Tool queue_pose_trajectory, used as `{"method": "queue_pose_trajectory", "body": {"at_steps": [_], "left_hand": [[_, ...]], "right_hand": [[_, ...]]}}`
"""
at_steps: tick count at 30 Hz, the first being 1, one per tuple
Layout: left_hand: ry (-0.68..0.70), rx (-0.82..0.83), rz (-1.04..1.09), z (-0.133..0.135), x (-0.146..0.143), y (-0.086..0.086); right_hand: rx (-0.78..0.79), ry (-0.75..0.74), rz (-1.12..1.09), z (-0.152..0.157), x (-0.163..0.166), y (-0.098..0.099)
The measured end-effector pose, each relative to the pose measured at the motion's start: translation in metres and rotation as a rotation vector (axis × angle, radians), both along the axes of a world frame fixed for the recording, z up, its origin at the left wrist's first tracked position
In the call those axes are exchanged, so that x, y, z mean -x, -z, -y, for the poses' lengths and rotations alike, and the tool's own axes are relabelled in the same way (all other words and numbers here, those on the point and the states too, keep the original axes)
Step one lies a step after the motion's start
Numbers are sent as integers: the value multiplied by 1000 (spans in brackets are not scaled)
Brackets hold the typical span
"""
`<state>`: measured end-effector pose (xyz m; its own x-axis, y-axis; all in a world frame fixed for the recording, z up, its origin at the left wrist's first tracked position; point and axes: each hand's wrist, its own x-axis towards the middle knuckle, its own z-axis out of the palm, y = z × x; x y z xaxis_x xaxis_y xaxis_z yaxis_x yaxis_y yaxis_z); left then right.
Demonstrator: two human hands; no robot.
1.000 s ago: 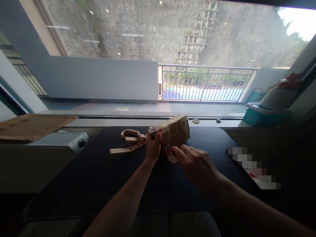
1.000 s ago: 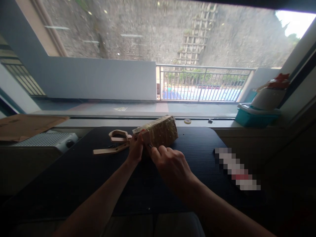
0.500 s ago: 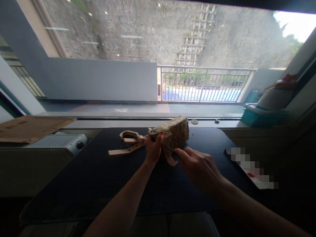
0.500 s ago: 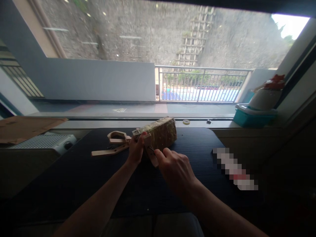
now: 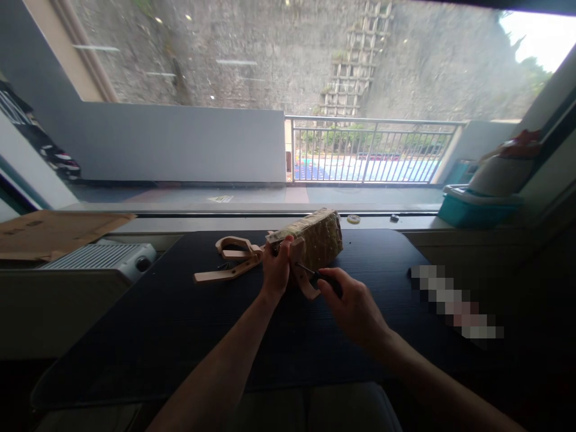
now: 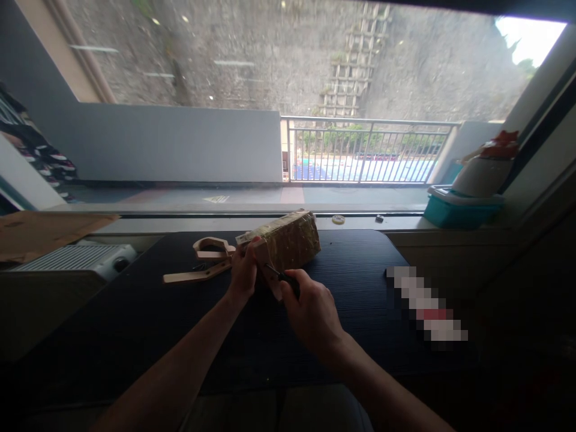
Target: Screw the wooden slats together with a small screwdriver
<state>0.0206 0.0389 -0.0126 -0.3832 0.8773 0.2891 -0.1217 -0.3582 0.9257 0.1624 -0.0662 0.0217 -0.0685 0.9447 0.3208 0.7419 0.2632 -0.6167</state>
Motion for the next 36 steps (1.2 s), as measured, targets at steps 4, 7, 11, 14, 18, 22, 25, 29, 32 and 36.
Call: {"method": "queue_pose_trajectory", "body": {"at_steps": [4, 7, 11, 14, 18, 22, 25, 29, 32, 36], "left_hand": [[9, 7, -2, -1, 1, 1], [9, 13, -13, 1, 0, -1], [-17, 12, -8, 4, -2, -5], [-22, 5, -7, 5, -4, -7], [-5, 2, -10, 5, -3, -5], [14, 2, -21, 4, -2, -3], [27, 3, -30, 6, -2, -4], [17, 0, -38, 11, -4, -8], [-11, -5, -40, 14, -7, -11], [-31, -3, -34, 15, -9, -12]], "right_hand": [[-172, -110, 349, 3, -5, -13], [-335, -173, 629, 4, -6, -24], [-394, -200, 669, 3, -2, -23], [-308, -149, 405, 0, -1, -10], [-28, -28, -120, -5, -1, 6], [6, -30, -24, -4, -2, 1], [-159, -104, 383, 0, -4, -12], [-376, -160, 749, 2, -2, -24], [-397, -162, 731, 1, 3, -22], [-220, -48, 309, -2, 8, -7]]}}
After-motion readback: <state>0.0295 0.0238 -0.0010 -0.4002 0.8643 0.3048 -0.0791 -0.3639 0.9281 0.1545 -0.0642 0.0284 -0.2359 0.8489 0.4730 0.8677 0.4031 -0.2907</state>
